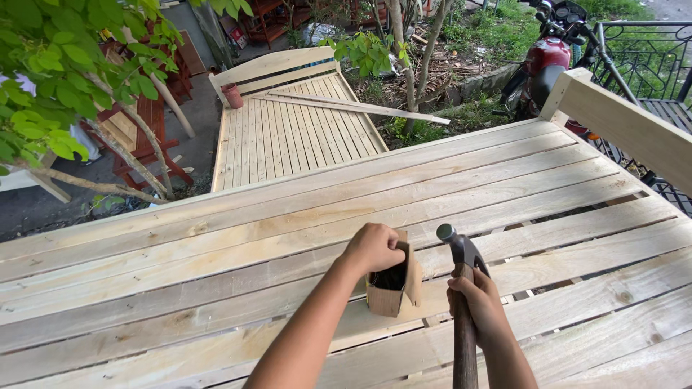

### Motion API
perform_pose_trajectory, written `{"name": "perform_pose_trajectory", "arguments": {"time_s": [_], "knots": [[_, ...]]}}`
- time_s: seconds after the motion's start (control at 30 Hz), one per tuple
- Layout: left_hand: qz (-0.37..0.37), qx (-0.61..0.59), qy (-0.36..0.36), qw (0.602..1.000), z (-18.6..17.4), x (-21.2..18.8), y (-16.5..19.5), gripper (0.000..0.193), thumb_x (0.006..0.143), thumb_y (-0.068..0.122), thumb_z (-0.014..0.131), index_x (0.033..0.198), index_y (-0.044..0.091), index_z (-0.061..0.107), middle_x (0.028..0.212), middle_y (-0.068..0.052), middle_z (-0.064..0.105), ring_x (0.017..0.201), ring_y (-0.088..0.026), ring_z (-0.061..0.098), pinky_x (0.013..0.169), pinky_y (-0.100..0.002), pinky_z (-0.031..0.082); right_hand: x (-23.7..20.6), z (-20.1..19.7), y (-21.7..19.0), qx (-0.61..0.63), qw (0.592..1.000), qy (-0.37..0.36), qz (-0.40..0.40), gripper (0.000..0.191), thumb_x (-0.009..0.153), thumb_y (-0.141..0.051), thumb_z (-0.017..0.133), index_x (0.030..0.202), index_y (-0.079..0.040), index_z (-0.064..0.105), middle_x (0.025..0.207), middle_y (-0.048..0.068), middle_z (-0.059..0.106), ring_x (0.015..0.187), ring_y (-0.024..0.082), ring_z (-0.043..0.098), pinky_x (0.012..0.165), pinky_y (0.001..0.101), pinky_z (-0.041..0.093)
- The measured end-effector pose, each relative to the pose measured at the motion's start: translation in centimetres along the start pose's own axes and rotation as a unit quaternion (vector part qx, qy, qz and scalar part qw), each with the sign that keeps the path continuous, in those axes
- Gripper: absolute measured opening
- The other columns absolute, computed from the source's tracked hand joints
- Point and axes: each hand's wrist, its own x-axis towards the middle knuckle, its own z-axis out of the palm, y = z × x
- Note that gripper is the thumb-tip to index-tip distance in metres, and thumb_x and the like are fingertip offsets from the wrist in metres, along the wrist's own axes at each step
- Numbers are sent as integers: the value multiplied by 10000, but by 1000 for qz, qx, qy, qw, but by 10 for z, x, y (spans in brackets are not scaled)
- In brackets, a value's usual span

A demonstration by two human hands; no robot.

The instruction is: The person hammers nails into the slatted surface of a wooden bed frame, taking nails by hand from a cardboard nail box and driving them one at a time with a claw hammer. They briefly reposition a small wooden stool beside the frame, then continue hammering nails across the slats.

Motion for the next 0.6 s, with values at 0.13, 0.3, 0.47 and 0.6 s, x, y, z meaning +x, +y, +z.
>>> {"name": "perform_pose_trajectory", "arguments": {"time_s": [0.13,0.3,0.47,0.6], "knots": [[-53,-109,88,989,-27,-63,-12,232,700,181,759,635,31,595,579,-105,644,562,-252,645,562,-364,515,-36,37,-18,50,999,-11,-14,239,791,-29,596,1020,-46,532,719,60,616,540,181,634,469,355,525],[-157,-255,161,940,-44,-147,-53,167,784,80,731,702,24,597,615,-48,681,626,-119,744,557,-256,553,-71,88,-16,-74,991,-90,-62,348,864,-73,695,1103,-55,442,709,88,638,539,202,649,455,349,513],[-237,-347,226,879,-39,-251,-95,261,811,61,760,975,68,557,731,-67,760,669,-121,752,596,-247,551,-96,125,23,-375,906,-186,-66,422,785,-147,799,1105,-60,537,632,116,649,500,251,647,473,385,530],[-198,-386,252,865,-15,-340,-124,73,901,45,752,947,-3,722,870,-101,785,789,-99,725,717,-240,576,-109,150,86,-554,778,-271,-119,371,777,-288,837,879,-11,612,622,170,677,562,314,695,598,417,555]]}}
